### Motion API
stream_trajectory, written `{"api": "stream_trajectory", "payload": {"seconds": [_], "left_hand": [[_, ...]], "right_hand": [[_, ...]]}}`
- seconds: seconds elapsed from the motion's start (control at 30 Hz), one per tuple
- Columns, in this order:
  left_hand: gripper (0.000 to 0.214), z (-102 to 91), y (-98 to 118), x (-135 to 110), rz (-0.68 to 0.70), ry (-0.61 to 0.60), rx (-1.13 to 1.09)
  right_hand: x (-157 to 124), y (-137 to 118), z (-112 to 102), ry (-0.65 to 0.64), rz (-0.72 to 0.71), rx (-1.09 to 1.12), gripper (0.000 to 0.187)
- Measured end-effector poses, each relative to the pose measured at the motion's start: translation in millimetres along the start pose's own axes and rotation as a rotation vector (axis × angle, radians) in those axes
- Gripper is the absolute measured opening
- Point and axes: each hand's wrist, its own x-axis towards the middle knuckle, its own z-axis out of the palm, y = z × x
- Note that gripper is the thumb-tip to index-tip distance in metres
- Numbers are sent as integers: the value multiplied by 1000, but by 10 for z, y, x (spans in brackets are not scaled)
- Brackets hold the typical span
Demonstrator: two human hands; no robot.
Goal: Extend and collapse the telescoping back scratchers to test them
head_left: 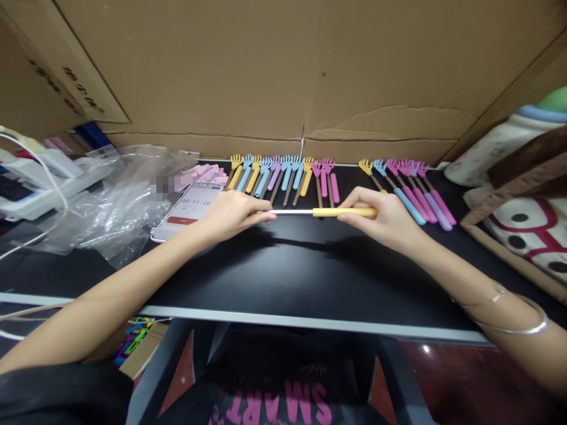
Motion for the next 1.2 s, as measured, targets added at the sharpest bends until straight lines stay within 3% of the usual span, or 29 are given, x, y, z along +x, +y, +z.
{"api": "stream_trajectory", "payload": {"seconds": [0.33, 0.67, 0.97, 1.2], "left_hand": [[45, -1, 4, 16, 0, -52, -83], [41, 63, 59, 6, 56, 123, 325], [42, 83, 61, -10, 137, 322, 345], [40, 142, 56, -19, 179, 401, 376]], "right_hand": [[-34, 25, 4, 99, -181, -201, 25], [-35, 26, 93, 129, -85, -177, 24], [-11, 15, 74, 68, -9, -41, 24], [18, 39, 56, -45, 101, 93, 27]]}}
